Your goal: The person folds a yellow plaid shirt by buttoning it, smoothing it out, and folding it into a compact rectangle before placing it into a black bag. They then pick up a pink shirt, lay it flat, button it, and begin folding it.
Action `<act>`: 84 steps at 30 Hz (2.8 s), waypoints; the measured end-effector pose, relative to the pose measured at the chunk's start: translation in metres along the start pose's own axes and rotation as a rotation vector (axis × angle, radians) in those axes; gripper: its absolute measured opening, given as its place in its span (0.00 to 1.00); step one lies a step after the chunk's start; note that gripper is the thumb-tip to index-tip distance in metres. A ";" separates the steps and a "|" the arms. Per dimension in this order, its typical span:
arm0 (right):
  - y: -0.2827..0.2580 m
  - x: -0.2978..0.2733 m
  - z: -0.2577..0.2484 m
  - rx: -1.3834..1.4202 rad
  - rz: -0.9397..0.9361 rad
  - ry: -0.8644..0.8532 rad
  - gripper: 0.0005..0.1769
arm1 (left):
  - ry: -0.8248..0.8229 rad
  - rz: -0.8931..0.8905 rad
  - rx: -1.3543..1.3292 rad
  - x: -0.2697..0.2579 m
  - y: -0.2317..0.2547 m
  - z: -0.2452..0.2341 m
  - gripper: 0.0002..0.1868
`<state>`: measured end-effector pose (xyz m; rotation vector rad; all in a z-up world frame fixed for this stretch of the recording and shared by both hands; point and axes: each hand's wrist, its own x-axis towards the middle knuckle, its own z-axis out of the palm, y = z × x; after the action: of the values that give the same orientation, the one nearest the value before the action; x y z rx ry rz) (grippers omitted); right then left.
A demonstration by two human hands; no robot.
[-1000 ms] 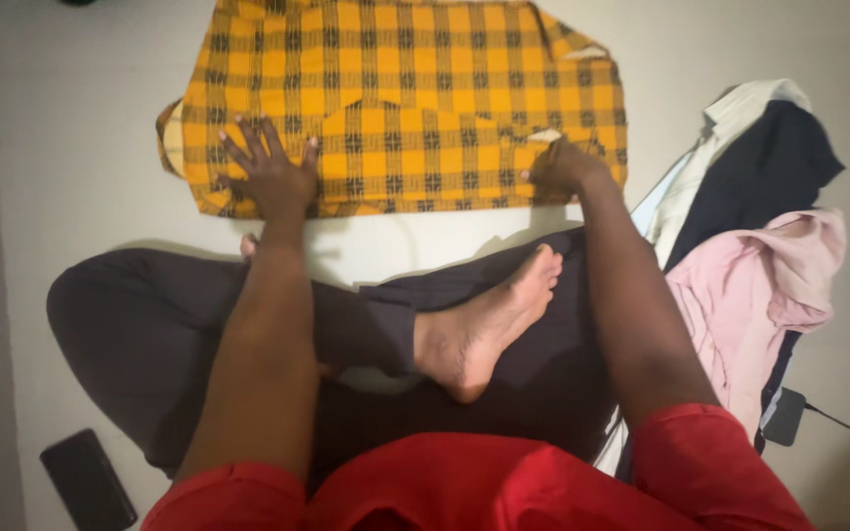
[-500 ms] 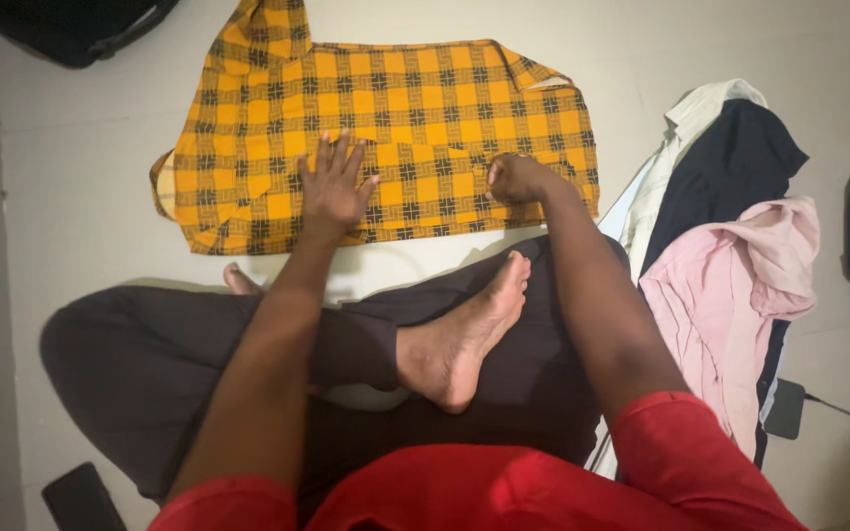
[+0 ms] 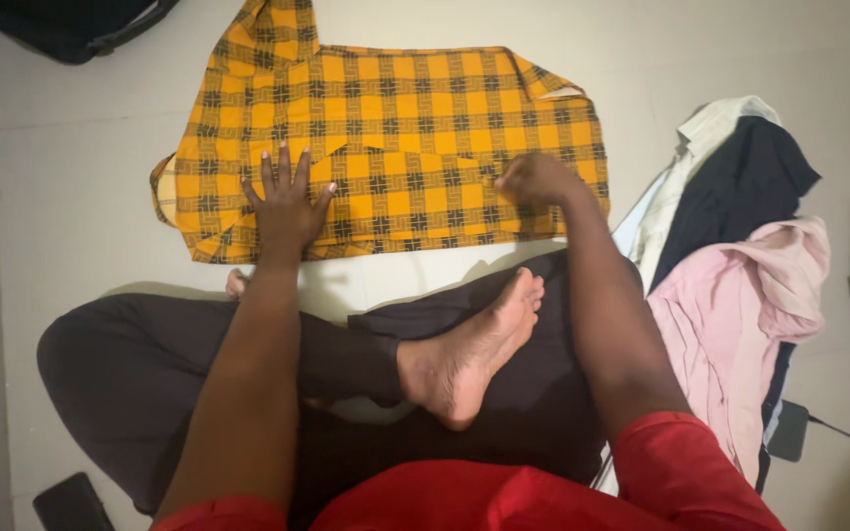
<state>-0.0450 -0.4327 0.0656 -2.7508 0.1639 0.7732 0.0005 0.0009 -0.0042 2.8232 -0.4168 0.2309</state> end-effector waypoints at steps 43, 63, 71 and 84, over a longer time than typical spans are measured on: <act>0.091 0.068 -0.046 0.472 0.052 0.848 0.06 | -0.132 -0.622 -1.296 0.168 -0.109 -0.107 0.10; 0.154 0.003 0.008 1.277 0.129 0.319 0.12 | -0.100 -0.852 -1.294 0.048 -0.188 -0.024 0.07; 0.161 0.024 0.019 1.093 0.077 0.435 0.11 | -0.028 -0.692 -1.047 0.074 -0.141 -0.040 0.23; 0.163 0.025 0.017 1.158 0.113 0.500 0.25 | -0.035 -0.621 -1.218 0.074 -0.121 -0.060 0.29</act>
<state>-0.0619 -0.5844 0.0001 -1.7424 0.6329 -0.0696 0.1002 0.1103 0.0378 1.6219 0.2722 -0.1680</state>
